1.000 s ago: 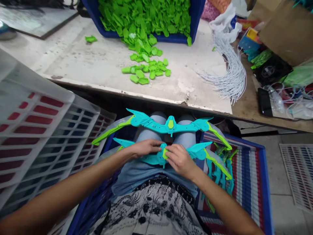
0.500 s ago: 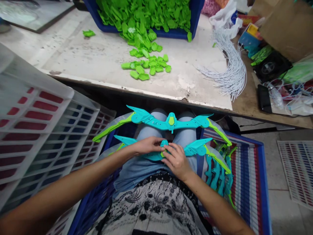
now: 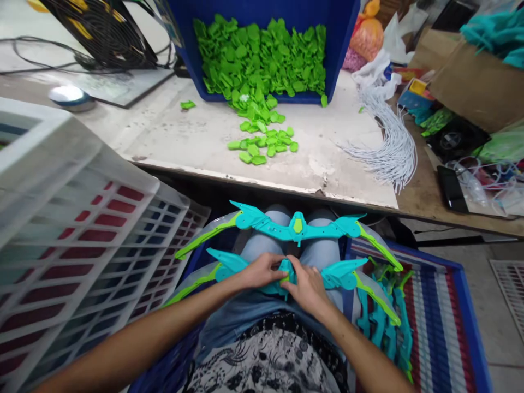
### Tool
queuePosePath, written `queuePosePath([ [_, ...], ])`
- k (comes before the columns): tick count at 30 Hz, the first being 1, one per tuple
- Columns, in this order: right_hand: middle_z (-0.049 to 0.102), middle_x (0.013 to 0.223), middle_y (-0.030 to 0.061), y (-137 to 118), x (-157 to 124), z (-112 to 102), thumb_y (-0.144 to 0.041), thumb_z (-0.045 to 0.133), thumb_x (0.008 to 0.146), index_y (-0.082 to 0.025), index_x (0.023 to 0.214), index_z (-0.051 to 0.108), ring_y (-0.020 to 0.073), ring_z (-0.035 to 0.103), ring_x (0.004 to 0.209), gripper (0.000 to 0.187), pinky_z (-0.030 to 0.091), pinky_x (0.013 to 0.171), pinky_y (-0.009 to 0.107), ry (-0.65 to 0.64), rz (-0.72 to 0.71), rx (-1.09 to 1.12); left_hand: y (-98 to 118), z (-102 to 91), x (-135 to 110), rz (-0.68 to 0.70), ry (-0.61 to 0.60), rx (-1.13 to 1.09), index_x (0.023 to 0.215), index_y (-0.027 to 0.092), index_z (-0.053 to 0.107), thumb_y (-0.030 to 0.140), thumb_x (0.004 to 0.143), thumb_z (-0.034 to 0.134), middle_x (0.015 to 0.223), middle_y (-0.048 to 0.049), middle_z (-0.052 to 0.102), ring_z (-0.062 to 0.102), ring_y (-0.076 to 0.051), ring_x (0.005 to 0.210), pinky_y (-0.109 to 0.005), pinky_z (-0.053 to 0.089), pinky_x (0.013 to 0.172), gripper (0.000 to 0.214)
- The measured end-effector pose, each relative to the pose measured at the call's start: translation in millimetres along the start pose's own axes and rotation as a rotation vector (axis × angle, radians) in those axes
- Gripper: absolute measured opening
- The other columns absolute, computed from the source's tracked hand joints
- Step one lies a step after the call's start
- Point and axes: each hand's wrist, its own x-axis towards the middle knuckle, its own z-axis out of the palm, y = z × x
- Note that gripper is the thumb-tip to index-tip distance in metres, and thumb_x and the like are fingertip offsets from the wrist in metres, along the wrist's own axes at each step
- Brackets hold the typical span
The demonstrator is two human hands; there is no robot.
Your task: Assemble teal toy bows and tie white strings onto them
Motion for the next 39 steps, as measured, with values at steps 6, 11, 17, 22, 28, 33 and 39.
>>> queuePosePath([
  [6,0.074,0.088,0.0047,-6.7,25.1,-45.0,-0.036,0.065,0.083,-0.026,0.119,0.064,0.0251,0.068,0.082,0.037,0.046,0.065,0.029,-0.157,-0.169,-0.151,-0.9,7.6,-3.0,-0.103,0.050,0.015,0.086,0.012,0.063,0.026,0.072,0.059,0.072,0.0008,0.059,0.051,-0.016,0.069,-0.026,0.039,0.063,0.020],
  [11,0.067,0.104,0.0119,-50.5,124.3,-109.1,-0.022,0.047,0.094,-0.019,0.107,0.067,0.0261,0.057,0.099,0.025,0.045,0.086,0.038,0.485,-0.492,-0.207,-1.5,23.3,-17.8,-0.145,0.036,0.136,0.091,0.013,0.063,0.034,0.080,0.057,0.080,-0.0040,0.064,0.057,-0.020,0.076,-0.029,0.044,0.067,0.025],
  [17,0.062,0.110,0.0179,-100.1,228.9,-126.7,-0.021,0.053,0.090,-0.011,0.104,0.067,0.0316,0.049,0.105,0.022,0.042,0.085,0.042,0.550,-0.493,-0.409,13.3,15.9,-23.2,0.137,0.380,0.488,0.129,0.012,0.052,0.033,0.090,0.050,0.131,-0.0177,0.053,0.048,-0.030,0.122,-0.042,0.039,0.104,0.044],
  [22,0.068,0.096,0.0141,-86.9,219.6,-126.6,-0.013,0.047,0.090,-0.012,0.093,0.068,0.0256,0.056,0.094,0.022,0.041,0.083,0.036,0.576,-0.438,-0.291,27.0,-15.9,17.3,0.263,0.424,0.980,0.138,0.015,0.044,0.020,0.086,0.055,0.136,-0.0198,0.046,0.036,-0.037,0.131,-0.056,0.027,0.110,0.054],
  [28,0.065,0.061,0.0021,-33.4,181.6,-166.7,-0.023,0.055,0.081,-0.015,0.071,0.070,0.0144,0.059,0.060,0.020,0.039,0.056,0.022,0.298,0.031,0.118,37.5,-32.1,46.6,0.222,0.320,1.057,0.142,0.017,0.037,0.032,0.088,0.056,0.109,-0.0179,0.060,0.052,-0.034,0.107,-0.048,0.041,0.092,0.060],
  [33,0.068,0.066,0.0044,-3.1,169.0,-188.2,-0.026,0.059,0.076,-0.018,0.071,0.071,0.0196,0.062,0.068,0.015,0.043,0.062,0.026,0.363,0.088,-0.105,64.8,-54.0,51.8,0.117,0.246,0.857,0.125,0.015,0.052,0.047,0.087,0.056,0.099,-0.0140,0.066,0.060,-0.030,0.094,-0.035,0.044,0.080,0.050],
  [39,0.069,0.108,0.0110,13.1,175.4,-169.7,-0.016,0.059,0.078,-0.015,0.099,0.068,0.0241,0.058,0.104,0.023,0.043,0.094,0.036,0.519,-0.505,-0.147,76.9,-88.9,73.7,0.075,-0.065,0.521,0.079,0.013,0.065,0.056,0.083,0.053,0.067,-0.0018,0.057,0.053,-0.017,0.065,-0.025,0.033,0.058,0.045],
])
